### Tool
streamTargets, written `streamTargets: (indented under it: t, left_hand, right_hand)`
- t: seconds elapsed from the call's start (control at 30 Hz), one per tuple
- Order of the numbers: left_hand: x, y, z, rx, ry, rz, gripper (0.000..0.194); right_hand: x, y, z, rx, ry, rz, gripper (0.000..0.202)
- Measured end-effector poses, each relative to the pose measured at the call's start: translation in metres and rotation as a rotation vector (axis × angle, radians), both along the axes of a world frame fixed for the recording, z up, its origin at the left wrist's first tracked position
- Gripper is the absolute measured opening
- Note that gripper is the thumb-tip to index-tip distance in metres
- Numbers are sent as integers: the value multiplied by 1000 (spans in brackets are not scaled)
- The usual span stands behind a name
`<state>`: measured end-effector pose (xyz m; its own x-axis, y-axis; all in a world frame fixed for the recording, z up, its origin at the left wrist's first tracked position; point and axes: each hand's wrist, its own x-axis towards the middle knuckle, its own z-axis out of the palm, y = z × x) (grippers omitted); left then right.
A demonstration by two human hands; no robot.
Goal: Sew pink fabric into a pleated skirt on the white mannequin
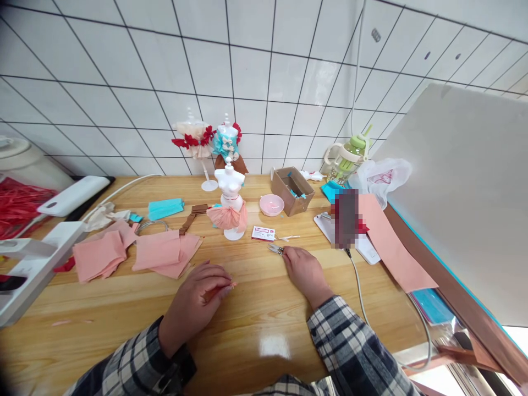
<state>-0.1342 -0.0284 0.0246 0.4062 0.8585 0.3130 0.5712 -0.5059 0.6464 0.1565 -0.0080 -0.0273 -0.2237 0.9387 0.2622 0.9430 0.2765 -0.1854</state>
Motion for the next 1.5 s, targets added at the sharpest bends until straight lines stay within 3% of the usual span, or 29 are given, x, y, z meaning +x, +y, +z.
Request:
streamTargets:
  t: [0.17,0.33,0.4,0.53,0.6,0.67,0.77,0.93,1.17,1.5]
  left_hand:
    - [2,0,-4,-23,-50,37,16]
    - [2,0,-5,-159,-161,153,17]
    - [2,1,-7,-179,-167,207,17]
    - [0,3,-13,-131,-190,211,17]
    - [0,4,-14,-150,-188,204,17]
    - [0,4,-13,-199,-156,206,18]
    - [2,2,-9,-242,-77,200,18]
    - [4,-1,-7,-194,31,166,16]
    - [4,-3,-7,-136,61,151,17]
    - [-1,-2,-3,-93,83,51,17]
  right_hand:
    - [2,-2,2,-26,183,-88,17]
    - [-22,-17,22,49,524,-44,17]
    - [-43,-27,30,-85,759,-77,18]
    - [-89,-41,33,-450,1206,121,28]
    - [-106,-42,30,-547,1354,148,32]
    - [-117,-41,27,-581,1449,85,34]
    - [-124,-38,23,-604,1513,-31,36]
    - [-127,-37,22,-716,1542,-37,39]
    - [-129,-35,23,-670,1535,-153,41]
    - [-130,-35,26,-669,1515,-180,41]
